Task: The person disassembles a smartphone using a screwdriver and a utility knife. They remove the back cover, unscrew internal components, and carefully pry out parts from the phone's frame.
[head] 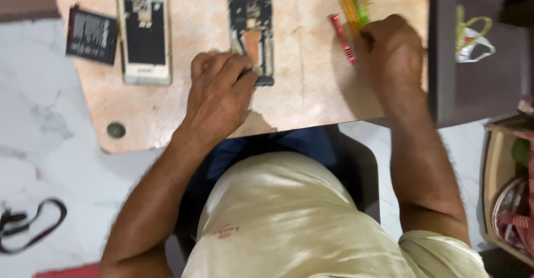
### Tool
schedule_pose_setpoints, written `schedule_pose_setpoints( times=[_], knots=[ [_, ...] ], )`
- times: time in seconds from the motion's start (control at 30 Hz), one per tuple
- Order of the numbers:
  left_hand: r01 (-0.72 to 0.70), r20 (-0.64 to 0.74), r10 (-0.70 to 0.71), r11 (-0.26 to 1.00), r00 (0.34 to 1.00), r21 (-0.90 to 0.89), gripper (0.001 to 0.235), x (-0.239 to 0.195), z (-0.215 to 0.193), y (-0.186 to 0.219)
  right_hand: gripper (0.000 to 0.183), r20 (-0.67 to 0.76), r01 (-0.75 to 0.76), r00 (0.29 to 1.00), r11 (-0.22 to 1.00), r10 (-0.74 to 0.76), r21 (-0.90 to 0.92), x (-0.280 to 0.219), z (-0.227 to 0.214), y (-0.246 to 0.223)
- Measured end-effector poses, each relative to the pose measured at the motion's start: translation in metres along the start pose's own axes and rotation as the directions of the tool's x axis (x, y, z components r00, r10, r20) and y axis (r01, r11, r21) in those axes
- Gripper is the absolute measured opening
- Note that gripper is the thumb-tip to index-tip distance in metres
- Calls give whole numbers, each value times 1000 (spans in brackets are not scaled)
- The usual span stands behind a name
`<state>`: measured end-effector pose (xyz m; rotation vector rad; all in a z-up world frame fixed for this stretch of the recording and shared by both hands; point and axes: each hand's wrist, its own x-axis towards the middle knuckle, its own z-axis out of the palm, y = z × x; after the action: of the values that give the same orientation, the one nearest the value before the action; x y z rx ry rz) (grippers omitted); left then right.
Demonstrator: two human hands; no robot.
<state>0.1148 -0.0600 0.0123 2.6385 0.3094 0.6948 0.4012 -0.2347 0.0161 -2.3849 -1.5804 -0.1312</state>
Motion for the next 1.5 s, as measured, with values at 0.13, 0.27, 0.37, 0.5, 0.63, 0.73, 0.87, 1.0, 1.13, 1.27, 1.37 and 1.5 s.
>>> schedule_pose_setpoints(
  times=[0.13, 0.27, 0.37, 0.5, 0.63, 0.73, 0.87, 1.0, 1.13, 1.27, 1.37, 1.5],
  knots=[
    [20, -39, -20, 1000, 999, -14, 21, -14, 6, -9, 4, -26, -39, 999, 995, 36, -87, -7, 8, -13],
    [58, -181, -77, 992, 980, -111, 34, -8, -17, 5, 3, 18, -42, 999, 997, 43, -58, -3, 0, -26],
    [89, -310, -166, 965, 936, -249, 39, -19, -56, 40, 7, 44, -66, 997, 997, 67, -32, 4, -3, -26],
    [95, -298, -169, 964, 940, -249, 36, -26, -71, 50, 15, -2, 147, 989, 988, -147, -41, 11, -2, -12],
    [51, -245, -96, 981, 965, -185, 33, -17, -69, 37, 10, -13, 80, 997, 997, -80, 1, 14, -3, -4],
    [8, -186, -31, 992, 982, -127, 31, -19, -92, 40, 14, -84, 109, 991, 991, -102, 80, 8, -13, 2],
    [-46, -95, 39, 996, 995, -82, 29, -8, -78, 24, 12, 33, -23, 999, 870, 7, 492, -13, -15, -8],
    [-16, -17, 14, 996, 1000, -89, 28, 0, -30, 2, 21, 304, -254, 952, 500, -19, 828, -26, 5, -42],
    [21, 21, -21, 999, 1000, -39, 21, -5, -2, -8, 22, 379, -320, 922, 399, -77, 859, -30, 4, -62],
    [41, 11, -41, 999, 999, -31, 11, -9, 7, -13, 25, 476, -467, 879, 213, 8, 858, -26, 1, -65],
    [52, 15, -51, 996, 999, -77, 12, -9, 9, -15, 26, 387, -379, 921, 356, 51, 855, -27, 5, -63],
    [59, 51, -55, 995, 997, -85, 14, -11, 9, -16, 28, 386, -401, 915, 378, 118, 834, -38, 14, -60]
  ],
)
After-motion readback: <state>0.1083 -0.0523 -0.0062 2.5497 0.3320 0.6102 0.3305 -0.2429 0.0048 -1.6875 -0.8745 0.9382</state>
